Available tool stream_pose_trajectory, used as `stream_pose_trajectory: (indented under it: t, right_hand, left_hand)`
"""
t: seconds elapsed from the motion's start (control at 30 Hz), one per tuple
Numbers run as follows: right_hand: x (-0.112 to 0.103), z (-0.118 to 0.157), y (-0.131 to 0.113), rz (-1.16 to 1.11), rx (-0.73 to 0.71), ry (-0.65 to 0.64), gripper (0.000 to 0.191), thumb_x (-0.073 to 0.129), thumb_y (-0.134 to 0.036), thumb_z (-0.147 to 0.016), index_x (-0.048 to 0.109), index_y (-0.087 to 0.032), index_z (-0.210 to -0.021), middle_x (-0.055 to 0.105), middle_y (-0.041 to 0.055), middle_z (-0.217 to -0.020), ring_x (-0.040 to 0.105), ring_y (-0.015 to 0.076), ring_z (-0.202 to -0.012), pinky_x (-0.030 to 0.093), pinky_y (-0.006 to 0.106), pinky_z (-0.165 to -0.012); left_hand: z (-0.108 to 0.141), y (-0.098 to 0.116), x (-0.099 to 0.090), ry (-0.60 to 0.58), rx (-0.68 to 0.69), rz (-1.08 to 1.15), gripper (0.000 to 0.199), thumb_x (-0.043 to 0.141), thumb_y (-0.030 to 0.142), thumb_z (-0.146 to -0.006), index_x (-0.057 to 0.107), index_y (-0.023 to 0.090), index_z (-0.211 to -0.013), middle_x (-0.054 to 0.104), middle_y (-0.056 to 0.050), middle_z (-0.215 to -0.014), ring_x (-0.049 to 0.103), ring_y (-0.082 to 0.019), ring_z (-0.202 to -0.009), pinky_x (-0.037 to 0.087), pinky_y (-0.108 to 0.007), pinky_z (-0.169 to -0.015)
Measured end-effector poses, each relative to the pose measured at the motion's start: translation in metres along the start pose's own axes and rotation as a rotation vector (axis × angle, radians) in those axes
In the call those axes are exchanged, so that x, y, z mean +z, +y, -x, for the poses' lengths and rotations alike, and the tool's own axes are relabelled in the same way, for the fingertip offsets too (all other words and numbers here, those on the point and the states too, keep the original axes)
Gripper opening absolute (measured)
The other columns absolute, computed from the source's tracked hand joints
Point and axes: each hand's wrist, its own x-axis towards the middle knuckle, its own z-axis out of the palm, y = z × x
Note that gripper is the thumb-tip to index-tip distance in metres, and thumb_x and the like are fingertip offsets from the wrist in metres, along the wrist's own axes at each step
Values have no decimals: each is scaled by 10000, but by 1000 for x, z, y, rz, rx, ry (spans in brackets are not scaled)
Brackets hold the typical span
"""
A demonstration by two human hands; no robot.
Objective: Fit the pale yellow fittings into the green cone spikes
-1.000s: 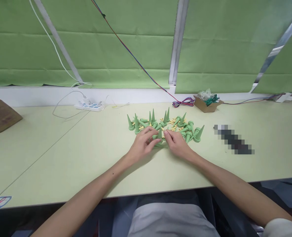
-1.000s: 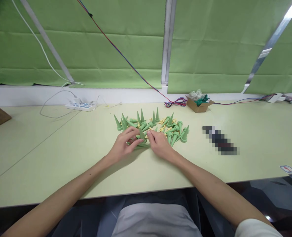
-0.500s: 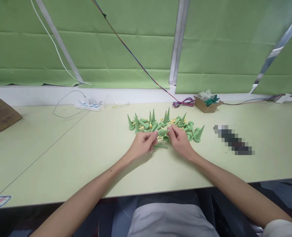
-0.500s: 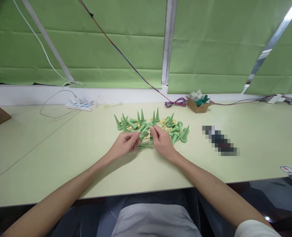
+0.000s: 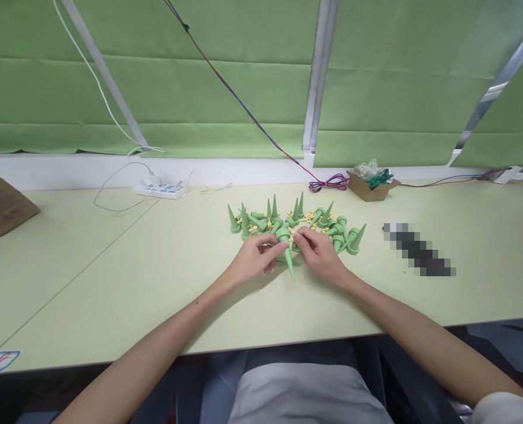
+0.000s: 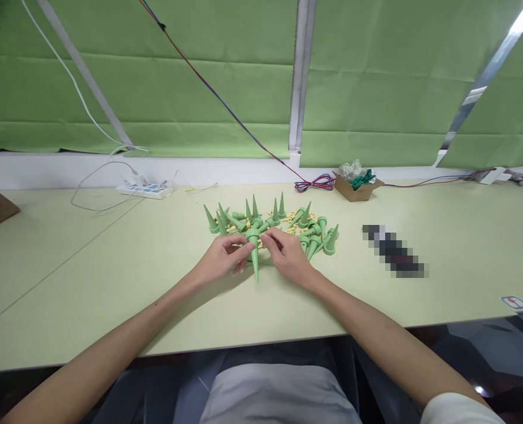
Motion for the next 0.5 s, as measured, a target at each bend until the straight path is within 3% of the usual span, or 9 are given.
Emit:
stream_pose_trajectory:
  t: [0.17,0.3,0.4,0.5]
  right_hand:
    - [1,2,-1,-6,31,-15,405,387,-387,-1033,369,-214,-668,383,-36,-595,356,118,-540,292,283,-552]
    - [1,2,0,-22,46,-16,438,358,-408,-1041,338,-216,-648,352,-40,-562,339,115,-514,273,291,-535]
    - [2,2,1,-35,35,20,439,364,-417,-1041,359,-213,-652,368,-37,-567,346,113,-516,283,287,-533]
    - [3,2,3,-67,32,85,423,381,-421,-1041,387,-212,-673,400,-31,-592,379,116,-535,311,281,-545]
  left_hand:
    - [0,-1,3,186,241,-214,308,689,452,-851,588,168,-784,574,0,-723,516,-108,-595,431,-237,-540]
    - [0,-5,4,208,398,-286,253,697,400,-859,587,173,-856,555,-5,-807,519,-104,-642,456,-218,-545]
    - [0,-6,5,218,418,-285,214,690,358,-868,580,181,-918,562,-2,-816,529,-104,-648,460,-210,-544]
    - [0,-6,7,226,354,-253,185,667,318,-877,568,190,-966,559,15,-778,532,-101,-622,452,-211,-542]
